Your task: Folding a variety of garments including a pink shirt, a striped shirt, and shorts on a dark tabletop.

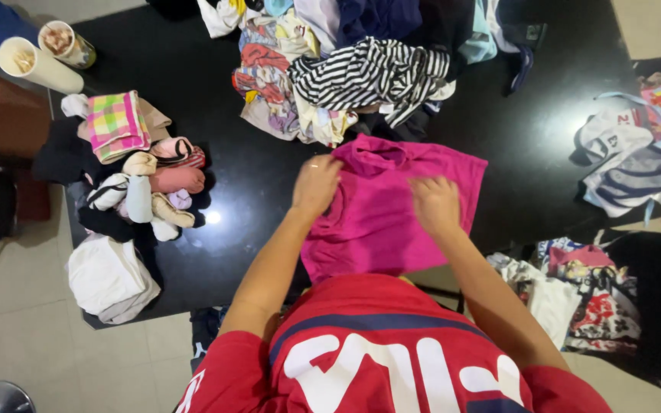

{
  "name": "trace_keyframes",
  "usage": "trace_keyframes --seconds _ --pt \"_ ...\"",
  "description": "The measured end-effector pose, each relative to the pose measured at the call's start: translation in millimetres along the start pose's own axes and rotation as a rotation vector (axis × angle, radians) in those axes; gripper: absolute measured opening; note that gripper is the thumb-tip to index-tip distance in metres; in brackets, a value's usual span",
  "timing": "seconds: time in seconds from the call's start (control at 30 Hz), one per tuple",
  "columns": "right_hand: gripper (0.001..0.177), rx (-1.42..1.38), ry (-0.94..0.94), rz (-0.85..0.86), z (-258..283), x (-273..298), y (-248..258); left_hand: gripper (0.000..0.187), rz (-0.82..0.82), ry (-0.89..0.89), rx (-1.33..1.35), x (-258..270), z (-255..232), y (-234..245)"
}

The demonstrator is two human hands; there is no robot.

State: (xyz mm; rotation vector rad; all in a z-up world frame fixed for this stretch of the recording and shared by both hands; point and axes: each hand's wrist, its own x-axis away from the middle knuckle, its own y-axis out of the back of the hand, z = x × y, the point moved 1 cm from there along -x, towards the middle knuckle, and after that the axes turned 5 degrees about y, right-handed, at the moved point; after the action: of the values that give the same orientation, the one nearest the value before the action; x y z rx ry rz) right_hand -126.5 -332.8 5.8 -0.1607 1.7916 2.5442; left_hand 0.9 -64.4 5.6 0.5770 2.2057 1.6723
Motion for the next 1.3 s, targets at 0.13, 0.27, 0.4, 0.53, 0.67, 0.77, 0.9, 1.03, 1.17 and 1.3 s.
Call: trace_keyframes --seconds 0.13,0.27,0.4,0.53,0.67,0.77,0.9,1.03,1.17,1.3 --pt "0.030 -0.008 0.277 -0.186 36 -52 -9 0.041 -0.038 -0.117 -0.022 10 -1 -36" --pt "0.047 0.183 0.436 -0.150 59 -79 -29 0.043 -0.014 -0.080 -0.040 34 -13 -21" --pt "0.059 0.110 0.340 0.063 77 -95 -25 0.043 0.115 0.004 -0.048 61 -23 -12" --pt "0.032 0.122 0.423 0.033 61 -104 -79 0.044 0.038 0.003 -0.071 83 -22 -18" --pt "0.021 -0.051 0.346 -0.107 65 -129 -59 0.040 0.000 0.046 -0.004 96 -21 -12" --pt "0.028 -0.407 0.146 -0.142 50 -152 -59 0.035 -0.029 0.093 0.057 104 -18 -11" --pt "0.055 -0.810 -0.190 0.071 7 -162 -135 0.024 0.092 0.217 0.063 100 -14 -8" --pt "0.027 -1.007 0.134 0.052 48 -140 -84 0.021 0.070 0.345 0.169 64 -16 19" --pt "0.026 -0.664 0.328 0.163 69 -134 -34 0.046 -0.319 0.080 0.482 9 -6 46" --pt "0.028 -0.546 0.316 0.281 63 -137 -1 0.023 0.011 -0.050 0.518 -30 23 27"
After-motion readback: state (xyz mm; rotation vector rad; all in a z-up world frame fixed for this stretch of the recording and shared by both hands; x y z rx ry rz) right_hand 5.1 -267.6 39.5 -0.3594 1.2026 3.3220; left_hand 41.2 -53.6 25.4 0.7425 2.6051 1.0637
